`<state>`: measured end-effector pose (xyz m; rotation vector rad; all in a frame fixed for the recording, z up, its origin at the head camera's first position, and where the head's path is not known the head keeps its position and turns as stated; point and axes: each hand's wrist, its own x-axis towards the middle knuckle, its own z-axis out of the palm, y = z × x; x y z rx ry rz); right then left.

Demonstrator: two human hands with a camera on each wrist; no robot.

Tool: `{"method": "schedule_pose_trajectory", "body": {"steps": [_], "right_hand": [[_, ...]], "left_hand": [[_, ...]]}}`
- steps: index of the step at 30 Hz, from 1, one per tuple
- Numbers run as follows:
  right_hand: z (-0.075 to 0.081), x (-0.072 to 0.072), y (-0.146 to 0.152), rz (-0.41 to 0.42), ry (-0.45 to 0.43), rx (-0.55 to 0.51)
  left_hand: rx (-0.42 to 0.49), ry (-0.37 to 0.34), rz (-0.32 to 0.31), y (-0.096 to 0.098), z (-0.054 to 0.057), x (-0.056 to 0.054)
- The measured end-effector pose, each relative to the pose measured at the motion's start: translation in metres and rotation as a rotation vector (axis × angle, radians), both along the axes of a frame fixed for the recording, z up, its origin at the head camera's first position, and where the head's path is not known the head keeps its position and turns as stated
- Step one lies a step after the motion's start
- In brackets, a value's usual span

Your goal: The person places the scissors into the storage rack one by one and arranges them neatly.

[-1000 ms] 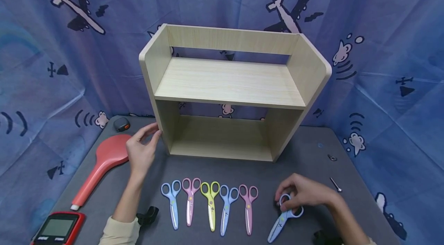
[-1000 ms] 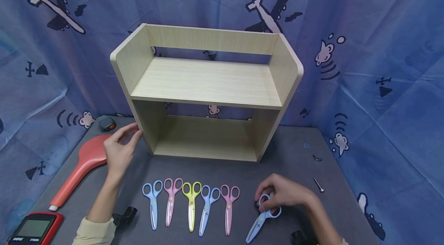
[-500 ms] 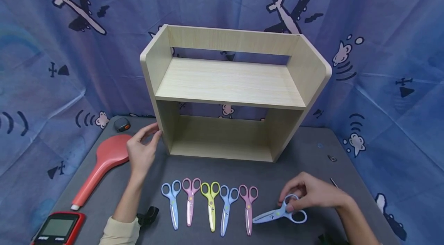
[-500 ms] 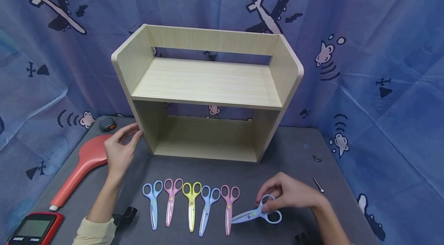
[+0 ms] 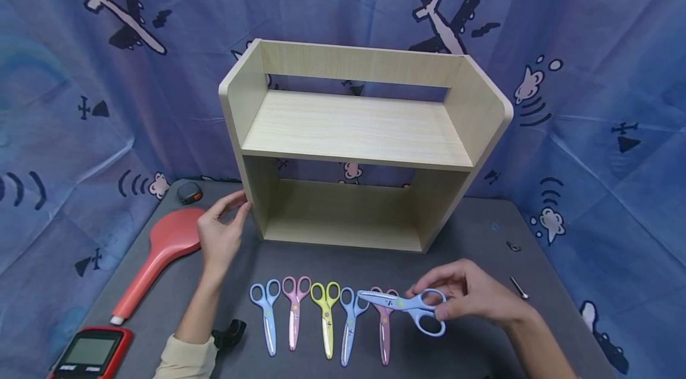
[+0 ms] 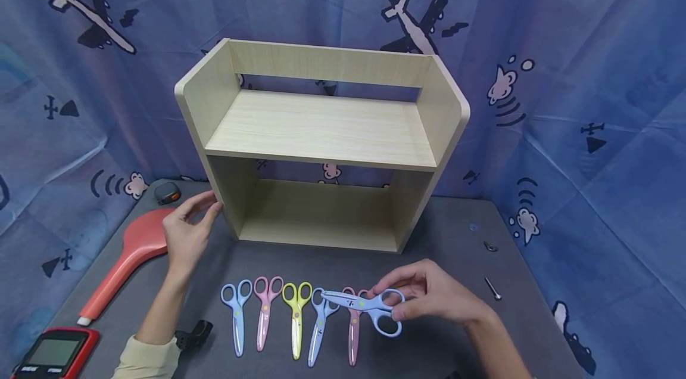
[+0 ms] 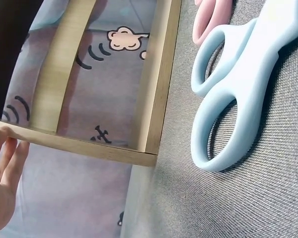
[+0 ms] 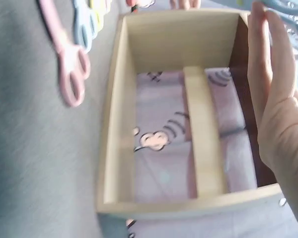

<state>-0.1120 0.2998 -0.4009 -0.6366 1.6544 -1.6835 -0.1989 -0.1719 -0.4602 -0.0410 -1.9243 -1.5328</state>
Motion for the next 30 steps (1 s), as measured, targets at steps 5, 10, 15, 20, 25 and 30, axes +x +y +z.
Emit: {"method": "schedule_pose_trajectory", "body": {"steps": [5,10,15,20,25,30], "right_hand": [[0.017,0.005,-0.013,-0.050,0.144,-0.046],[0.039,0.010,-0.030,-0.198,0.306,-0.042],[0.058,0.010,-0.049,-0.350,0.421,-0.062],[0.075,0.006,-0.067,-0.491,0.509,-0.034],[0.088,-0.003,-0.084,-0.547,0.558,-0.090],[0.100,-0.016,-0.100,-0.572,0.588,-0.149]], "left_hand": [[0.001,0.001,-0.002,0.000,0.001,0.000],[0.006,0.001,-0.005,0.000,0.001,-0.001],[0.005,0.003,-0.001,-0.001,0.000,-0.001],[0.001,0.003,-0.001,-0.001,0.000,0.000],[-0.006,-0.002,0.005,-0.001,0.000,0.000],[-0.016,-0.002,0.008,-0.001,0.000,0.000]]}}
